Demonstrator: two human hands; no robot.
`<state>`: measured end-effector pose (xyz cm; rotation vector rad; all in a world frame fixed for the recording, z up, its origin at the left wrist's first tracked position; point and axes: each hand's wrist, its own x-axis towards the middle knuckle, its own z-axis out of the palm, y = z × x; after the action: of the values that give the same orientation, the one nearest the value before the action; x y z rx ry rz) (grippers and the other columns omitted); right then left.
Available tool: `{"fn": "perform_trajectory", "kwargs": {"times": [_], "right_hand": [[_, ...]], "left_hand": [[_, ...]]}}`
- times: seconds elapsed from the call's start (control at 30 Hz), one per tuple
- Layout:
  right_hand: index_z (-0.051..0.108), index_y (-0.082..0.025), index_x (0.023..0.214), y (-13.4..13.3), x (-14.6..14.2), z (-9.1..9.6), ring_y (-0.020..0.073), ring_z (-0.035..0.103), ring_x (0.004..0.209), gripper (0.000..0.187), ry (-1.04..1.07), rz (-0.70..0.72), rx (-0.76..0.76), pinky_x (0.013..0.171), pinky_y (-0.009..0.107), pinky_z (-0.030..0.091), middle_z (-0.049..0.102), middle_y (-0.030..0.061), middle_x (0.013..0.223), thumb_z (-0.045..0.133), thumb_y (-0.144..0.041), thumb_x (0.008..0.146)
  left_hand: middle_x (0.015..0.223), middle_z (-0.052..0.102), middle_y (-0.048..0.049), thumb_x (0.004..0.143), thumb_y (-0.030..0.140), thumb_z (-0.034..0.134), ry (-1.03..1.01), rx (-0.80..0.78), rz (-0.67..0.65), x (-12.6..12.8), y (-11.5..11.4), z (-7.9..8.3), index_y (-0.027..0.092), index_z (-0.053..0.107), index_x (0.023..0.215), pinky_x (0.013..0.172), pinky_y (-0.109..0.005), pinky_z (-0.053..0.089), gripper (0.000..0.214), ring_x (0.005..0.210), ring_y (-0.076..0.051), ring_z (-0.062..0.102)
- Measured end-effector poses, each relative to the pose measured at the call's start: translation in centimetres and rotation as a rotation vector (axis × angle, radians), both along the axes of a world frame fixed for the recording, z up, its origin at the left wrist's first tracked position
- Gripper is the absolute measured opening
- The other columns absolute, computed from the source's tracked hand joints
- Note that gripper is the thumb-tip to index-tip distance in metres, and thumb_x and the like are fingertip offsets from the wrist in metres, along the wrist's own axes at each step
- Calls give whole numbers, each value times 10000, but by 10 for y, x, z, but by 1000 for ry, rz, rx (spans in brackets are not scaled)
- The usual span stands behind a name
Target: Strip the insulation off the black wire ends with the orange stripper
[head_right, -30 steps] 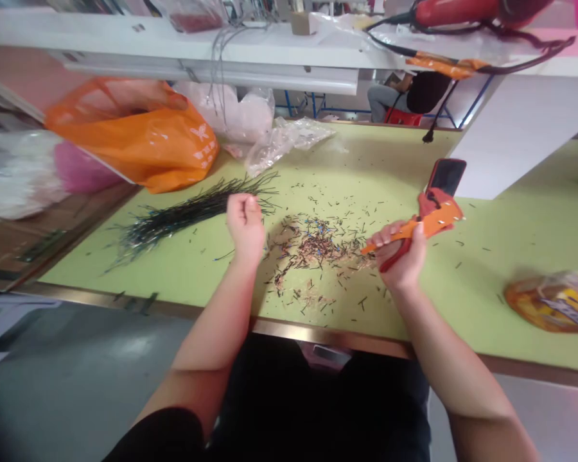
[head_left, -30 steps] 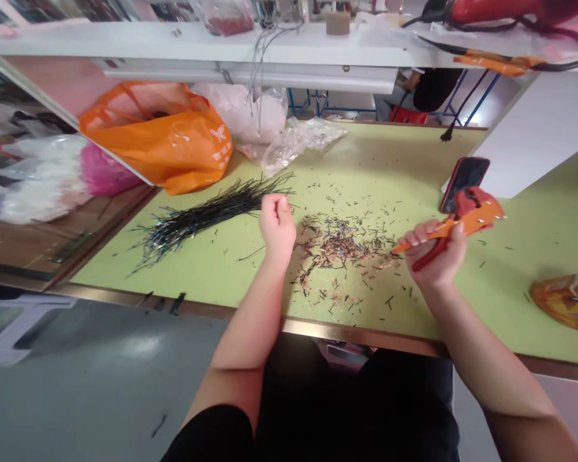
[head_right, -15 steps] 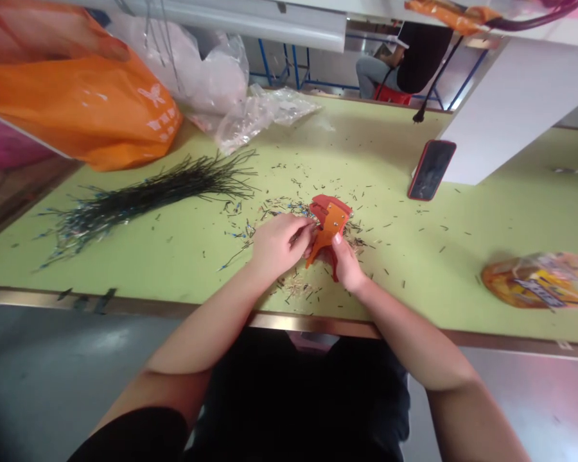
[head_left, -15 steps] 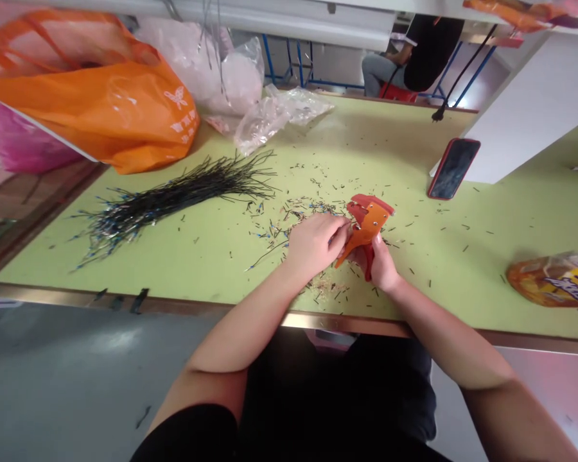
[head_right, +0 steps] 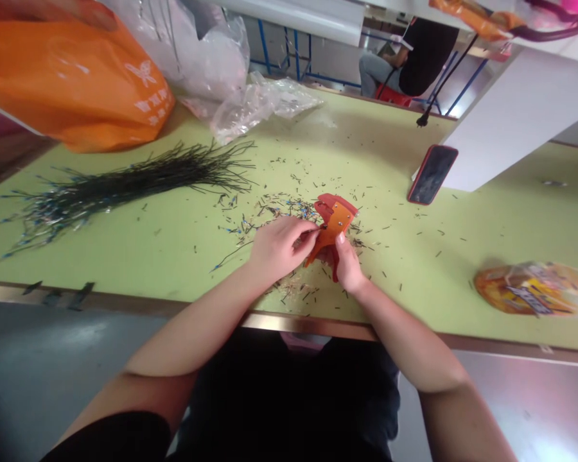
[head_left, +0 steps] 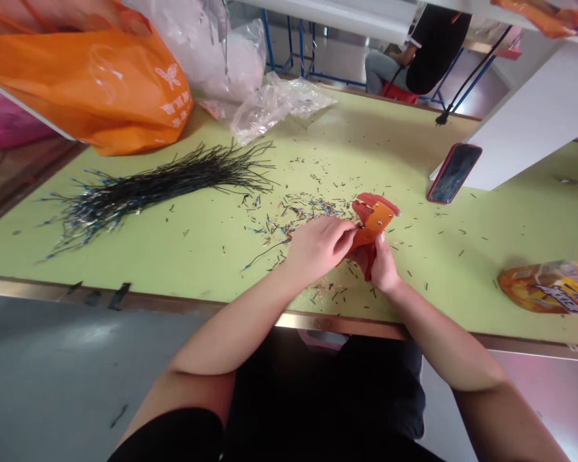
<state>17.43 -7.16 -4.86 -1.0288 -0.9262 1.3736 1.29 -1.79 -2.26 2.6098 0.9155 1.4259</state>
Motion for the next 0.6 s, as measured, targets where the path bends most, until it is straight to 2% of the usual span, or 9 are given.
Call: {"fn": "perform_trajectory", "kwargs": {"times": [0.2,0.47,0.6], "right_hand": [[646,-289,1053,-1,0,-3,357,719,1117,672,-14,-39,-7,768,501,656,742,119,978,574,-912,810],[649,-286,1052,-4,2,-3,356,722,980,722,-146,-122,-25,620,468,611,705,132,896,377,-928,868],[650,-288,1065,-5,1,-5,344,726,934,681,-97,-123,-32,586,446,610,706,123,884,449,-906,863]], "left_hand": [[780,761,-18,1056,215,579,24,10,-17,0,-3,3,220,697,977,595,-292,469,142,693,-151,699],[817,787,7,1046,200,616,-45,78,-73,0,-9,7,230,650,985,638,-276,526,76,696,-130,701],[816,785,1,1054,215,599,-22,55,-68,0,-10,7,235,648,972,653,-283,537,97,695,-135,706]]}}
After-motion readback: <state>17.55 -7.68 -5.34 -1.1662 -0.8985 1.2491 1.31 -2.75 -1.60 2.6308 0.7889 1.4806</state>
